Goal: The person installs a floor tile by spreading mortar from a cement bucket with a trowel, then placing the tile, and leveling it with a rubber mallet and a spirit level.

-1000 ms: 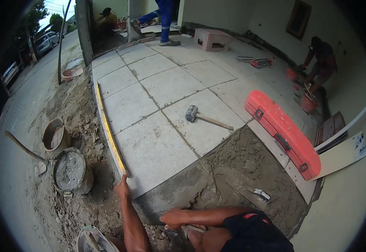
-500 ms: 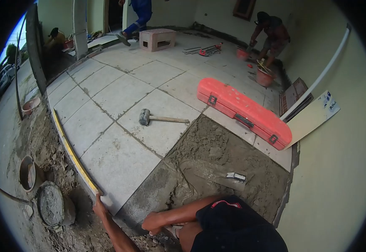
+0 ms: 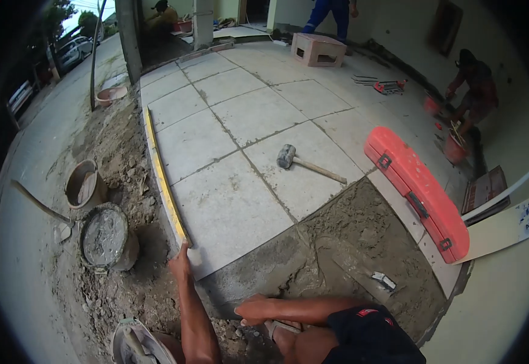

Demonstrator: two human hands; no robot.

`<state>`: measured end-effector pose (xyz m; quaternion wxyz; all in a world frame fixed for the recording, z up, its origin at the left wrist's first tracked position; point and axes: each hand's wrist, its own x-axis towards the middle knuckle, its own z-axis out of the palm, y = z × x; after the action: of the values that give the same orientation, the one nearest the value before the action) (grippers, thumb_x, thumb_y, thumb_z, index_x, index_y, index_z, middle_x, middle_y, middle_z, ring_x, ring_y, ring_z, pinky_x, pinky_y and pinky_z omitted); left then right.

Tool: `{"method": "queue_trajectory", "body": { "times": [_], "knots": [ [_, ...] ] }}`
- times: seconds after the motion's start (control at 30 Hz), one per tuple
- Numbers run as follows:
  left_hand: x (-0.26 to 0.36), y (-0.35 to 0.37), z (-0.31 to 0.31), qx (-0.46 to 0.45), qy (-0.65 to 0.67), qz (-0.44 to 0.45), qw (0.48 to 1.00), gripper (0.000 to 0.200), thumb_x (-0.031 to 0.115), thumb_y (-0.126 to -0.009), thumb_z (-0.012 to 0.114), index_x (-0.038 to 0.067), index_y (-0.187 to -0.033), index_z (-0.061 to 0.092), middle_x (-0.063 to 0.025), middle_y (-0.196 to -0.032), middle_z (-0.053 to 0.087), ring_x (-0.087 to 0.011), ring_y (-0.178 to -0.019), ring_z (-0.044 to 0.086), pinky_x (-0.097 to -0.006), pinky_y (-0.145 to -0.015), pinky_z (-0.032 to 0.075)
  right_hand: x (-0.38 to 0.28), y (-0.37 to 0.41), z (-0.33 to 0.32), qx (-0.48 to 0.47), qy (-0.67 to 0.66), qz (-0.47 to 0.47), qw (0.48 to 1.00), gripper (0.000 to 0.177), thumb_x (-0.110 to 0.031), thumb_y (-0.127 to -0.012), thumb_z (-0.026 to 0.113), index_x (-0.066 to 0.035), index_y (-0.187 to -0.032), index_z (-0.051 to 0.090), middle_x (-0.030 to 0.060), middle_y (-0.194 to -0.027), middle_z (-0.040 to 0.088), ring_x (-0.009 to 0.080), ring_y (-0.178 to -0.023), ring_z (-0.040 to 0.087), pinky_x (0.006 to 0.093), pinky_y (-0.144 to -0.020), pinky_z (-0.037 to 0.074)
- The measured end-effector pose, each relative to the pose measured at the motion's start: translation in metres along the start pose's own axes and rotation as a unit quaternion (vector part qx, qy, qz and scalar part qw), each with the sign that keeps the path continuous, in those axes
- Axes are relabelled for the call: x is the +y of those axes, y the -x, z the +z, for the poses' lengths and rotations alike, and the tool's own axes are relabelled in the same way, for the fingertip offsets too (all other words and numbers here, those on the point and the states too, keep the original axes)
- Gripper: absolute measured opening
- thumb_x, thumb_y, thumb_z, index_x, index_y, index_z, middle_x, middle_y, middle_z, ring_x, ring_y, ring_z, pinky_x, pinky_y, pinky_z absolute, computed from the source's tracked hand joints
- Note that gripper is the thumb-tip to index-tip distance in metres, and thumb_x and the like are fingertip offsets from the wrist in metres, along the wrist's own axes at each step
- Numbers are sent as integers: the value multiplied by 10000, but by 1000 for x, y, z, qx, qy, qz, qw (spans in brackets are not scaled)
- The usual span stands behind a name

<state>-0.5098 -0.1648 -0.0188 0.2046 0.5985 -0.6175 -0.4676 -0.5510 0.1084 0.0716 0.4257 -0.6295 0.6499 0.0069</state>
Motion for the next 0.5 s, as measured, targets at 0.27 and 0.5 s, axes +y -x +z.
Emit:
{"method": "queue_trajectory", "body": {
  "times": [0.27, 0.5],
  "knots": [
    [12, 11, -7, -14, -8, -48, 999, 954, 747, -748, 745, -137, -1108, 742, -335, -1184, 692, -443, -1115, 686, -492, -997, 511, -4, 2, -10, -48, 14, 9, 999, 529, -447, -1016, 605, -18, -1327, 620, 255, -1219, 698, 468, -1159, 651, 556, -977, 505],
    [16, 11, -11, -41, 12, -73, 996, 1012, 770, -740, 748, -139, -1183, 718, -315, -1244, 663, -427, -1203, 650, -480, -1021, 503, -9, 2, -10, -79, 10, 35, 996, 572, -455, -1024, 594, -23, -1400, 592, 257, -1309, 671, 456, -1241, 618, 542, -1036, 484]
  ]
}}
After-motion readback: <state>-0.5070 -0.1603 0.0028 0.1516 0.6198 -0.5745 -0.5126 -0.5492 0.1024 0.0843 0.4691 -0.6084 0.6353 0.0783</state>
